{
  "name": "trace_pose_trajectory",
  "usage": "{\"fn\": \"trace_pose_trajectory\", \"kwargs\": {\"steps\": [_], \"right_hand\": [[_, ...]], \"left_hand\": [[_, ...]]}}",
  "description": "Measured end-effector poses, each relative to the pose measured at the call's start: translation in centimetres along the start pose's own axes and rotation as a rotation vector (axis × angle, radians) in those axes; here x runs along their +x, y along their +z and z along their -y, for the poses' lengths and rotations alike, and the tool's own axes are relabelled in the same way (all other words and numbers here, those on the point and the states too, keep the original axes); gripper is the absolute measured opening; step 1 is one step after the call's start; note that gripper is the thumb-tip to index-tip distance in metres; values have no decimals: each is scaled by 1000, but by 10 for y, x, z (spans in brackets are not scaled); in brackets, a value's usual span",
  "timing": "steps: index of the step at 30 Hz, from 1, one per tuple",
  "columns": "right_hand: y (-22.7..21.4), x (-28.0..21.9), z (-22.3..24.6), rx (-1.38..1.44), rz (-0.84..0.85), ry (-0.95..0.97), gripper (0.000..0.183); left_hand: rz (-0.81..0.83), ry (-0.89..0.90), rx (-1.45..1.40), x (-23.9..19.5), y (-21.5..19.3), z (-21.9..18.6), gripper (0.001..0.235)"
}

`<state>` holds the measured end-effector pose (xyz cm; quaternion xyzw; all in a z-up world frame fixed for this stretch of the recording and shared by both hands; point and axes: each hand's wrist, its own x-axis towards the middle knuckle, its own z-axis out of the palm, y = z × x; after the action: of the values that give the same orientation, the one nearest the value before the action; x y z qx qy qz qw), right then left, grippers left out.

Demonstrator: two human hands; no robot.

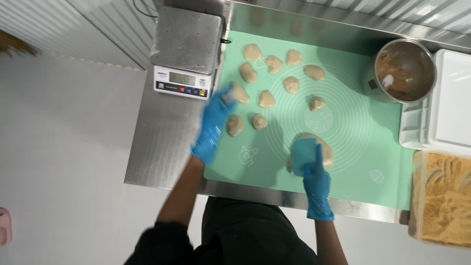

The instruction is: The person portions a large piece of dough by cutting small pieces with a blue scraper, weighing them on a digital scale, and placing them on a green silicone mat.

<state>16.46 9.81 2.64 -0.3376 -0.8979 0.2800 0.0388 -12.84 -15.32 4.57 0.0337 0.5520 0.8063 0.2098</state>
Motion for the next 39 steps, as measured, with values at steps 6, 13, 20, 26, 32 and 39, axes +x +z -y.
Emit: {"fn": "trace_pose_trajectory", "kwargs": {"steps": [6,13,20,26,32,39], "right_hand": [[-47,-13,30,138,-28,143,76],[-100,-19,40,272,-163,211,78],[-107,-23,27,349,-205,192,79],[-90,-32,27,309,-124,135,78],[-73,-37,18,165,-31,104,78],[-63,-37,14,106,-8,86,77]], "left_hand": [[-249,751,1228,100,-48,-126,30],[187,-26,677,-9,55,3,16],[537,567,1247,-106,118,115,37],[561,649,1313,-115,135,161,22],[506,610,1254,-115,121,150,24],[513,633,1358,-115,114,158,28]]}}
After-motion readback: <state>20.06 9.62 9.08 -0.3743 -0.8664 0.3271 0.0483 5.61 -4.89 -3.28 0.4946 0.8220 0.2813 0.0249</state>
